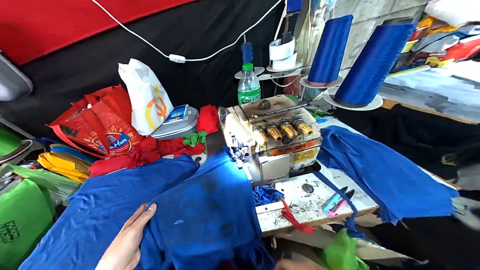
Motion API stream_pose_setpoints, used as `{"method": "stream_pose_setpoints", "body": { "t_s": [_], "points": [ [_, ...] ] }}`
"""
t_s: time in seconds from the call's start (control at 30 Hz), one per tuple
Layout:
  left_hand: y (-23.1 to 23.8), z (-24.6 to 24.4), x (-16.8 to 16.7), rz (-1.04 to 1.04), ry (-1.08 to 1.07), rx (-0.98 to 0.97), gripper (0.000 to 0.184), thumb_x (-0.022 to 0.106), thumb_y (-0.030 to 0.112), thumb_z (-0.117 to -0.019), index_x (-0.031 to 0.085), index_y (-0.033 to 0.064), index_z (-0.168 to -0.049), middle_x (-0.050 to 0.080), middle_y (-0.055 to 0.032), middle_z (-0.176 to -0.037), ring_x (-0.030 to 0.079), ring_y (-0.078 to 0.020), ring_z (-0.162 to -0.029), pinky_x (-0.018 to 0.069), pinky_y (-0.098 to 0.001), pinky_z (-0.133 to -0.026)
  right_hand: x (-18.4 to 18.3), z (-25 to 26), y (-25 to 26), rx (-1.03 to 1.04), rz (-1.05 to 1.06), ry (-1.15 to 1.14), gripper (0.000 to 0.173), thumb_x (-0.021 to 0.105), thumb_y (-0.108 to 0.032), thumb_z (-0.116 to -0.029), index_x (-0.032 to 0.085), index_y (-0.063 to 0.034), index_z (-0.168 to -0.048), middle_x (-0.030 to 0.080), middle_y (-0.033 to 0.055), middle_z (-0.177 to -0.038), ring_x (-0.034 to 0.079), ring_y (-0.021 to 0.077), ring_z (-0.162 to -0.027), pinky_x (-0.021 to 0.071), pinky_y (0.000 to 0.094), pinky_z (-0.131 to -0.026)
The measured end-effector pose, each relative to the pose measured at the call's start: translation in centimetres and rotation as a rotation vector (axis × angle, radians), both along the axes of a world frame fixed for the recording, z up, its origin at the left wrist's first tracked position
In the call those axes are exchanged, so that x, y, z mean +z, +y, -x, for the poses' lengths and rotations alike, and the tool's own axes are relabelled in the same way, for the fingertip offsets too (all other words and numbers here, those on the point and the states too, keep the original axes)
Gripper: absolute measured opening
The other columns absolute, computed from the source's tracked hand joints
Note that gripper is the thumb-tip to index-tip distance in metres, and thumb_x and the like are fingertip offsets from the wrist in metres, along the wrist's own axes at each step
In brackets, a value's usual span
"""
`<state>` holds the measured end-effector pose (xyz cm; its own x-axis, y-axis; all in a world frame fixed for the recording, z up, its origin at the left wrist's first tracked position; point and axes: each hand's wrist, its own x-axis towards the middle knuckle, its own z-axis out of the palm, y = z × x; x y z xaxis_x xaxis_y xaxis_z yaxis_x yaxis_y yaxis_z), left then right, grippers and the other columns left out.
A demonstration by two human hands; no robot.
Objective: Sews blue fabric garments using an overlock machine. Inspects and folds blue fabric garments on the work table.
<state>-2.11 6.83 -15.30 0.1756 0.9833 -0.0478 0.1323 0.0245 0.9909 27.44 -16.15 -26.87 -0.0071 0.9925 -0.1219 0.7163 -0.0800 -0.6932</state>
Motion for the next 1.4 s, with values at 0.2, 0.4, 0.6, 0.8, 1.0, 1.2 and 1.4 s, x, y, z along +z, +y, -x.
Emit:
{"method": "stream_pose_setpoints", "body": {
  "t_s": [0.2,0.4,0.6,0.8,1.0,1.2,1.4],
  "points": [
    [1.0,-0.7,2.5,0.205,-0.044,-0.123,0.013,0.061,0.013,-0.0975,0.062,0.0084,-0.11,0.074,-0.0026,-0.096,0.073,-0.0118,-0.091,0.0622,-0.0325,-0.079,4.9,-0.5,7.4,-0.335,-0.584,0.362,0.044,0.068,-0.035,-0.0964,0.065,0.0025,-0.12,0.071,0.0117,-0.11,0.071,0.0155,-0.098,0.0597,0.0297,-0.086],
    [4.8,-1.5,3.9,0.052,0.383,-0.553,0.061,0.058,0.001,-0.0766,0.053,0.006,-0.138,0.069,-0.0042,-0.123,0.068,-0.0103,-0.107,0.0577,-0.0311,-0.089,3.7,2.0,11.4,-0.387,-0.546,0.837,0.039,0.083,-0.02,-0.082,0.062,-0.0024,-0.11,0.07,-0.0005,-0.095,0.069,0.0032,-0.085,0.0588,0.0212,-0.077],
    [4.1,-3.3,3.8,0.206,0.077,-0.485,0.054,0.072,0.013,-0.0698,0.062,0.0118,-0.123,0.075,0.0021,-0.108,0.072,-0.008,-0.098,0.062,-0.0294,-0.082,4.0,1.9,11.1,-0.369,-0.503,0.951,0.02,0.077,-0.009,-0.0854,0.067,-0.0059,-0.103,0.072,-0.0052,-0.088,0.069,-0.0002,-0.079,0.0584,0.0183,-0.074],
    [2.9,-6.7,4.5,0.182,0.301,-0.35,0.038,0.077,0.019,-0.0843,0.065,0.0068,-0.119,0.076,-0.0011,-0.1,0.074,-0.0121,-0.093,0.0624,-0.0322,-0.082,4.4,1.6,10.8,-0.336,-0.489,0.986,0.01,0.073,-0.012,-0.0908,0.067,-0.007,-0.098,0.069,-0.0089,-0.081,0.064,-0.0038,-0.072,0.0547,0.015,-0.069],
    [4.2,-6.8,5.4,0.053,0.37,-0.391,0.021,0.077,0.007,-0.0797,0.072,0.0104,-0.1,0.076,0.0026,-0.091,0.072,-0.0061,-0.086,0.0606,-0.0259,-0.081,4.8,1.9,10.5,-0.337,-0.554,1.006,0.005,0.069,-0.011,-0.0934,0.07,-0.008,-0.089,0.069,-0.0095,-0.081,0.064,-0.0052,-0.075,0.0554,0.0147,-0.07],
    [3.9,-6.4,5.8,0.072,0.311,-0.423,0.016,0.073,0.016,-0.0857,0.072,0.015,-0.101,0.076,0.0041,-0.09,0.073,-0.0053,-0.084,0.0615,-0.0255,-0.078,6.1,1.9,9.9,-0.346,-0.54,1.048,0.012,0.062,-0.009,-0.0968,0.071,-0.0069,-0.089,0.068,-0.009,-0.082,0.062,-0.0051,-0.074,0.0523,0.0144,-0.069],
    [4.3,-6.7,4.9,-0.005,0.501,-0.458,0.014,0.069,0.01,-0.0916,0.07,0.0102,-0.106,0.075,0.0064,-0.093,0.071,-0.0013,-0.088,0.0596,-0.0248,-0.083,4.7,2.2,10.3,-0.354,-0.475,0.921,0.013,0.059,-0.014,-0.0991,0.067,-0.0078,-0.091,0.062,-0.0089,-0.079,0.057,-0.0062,-0.071,0.0482,0.0129,-0.066]
  ]
}}
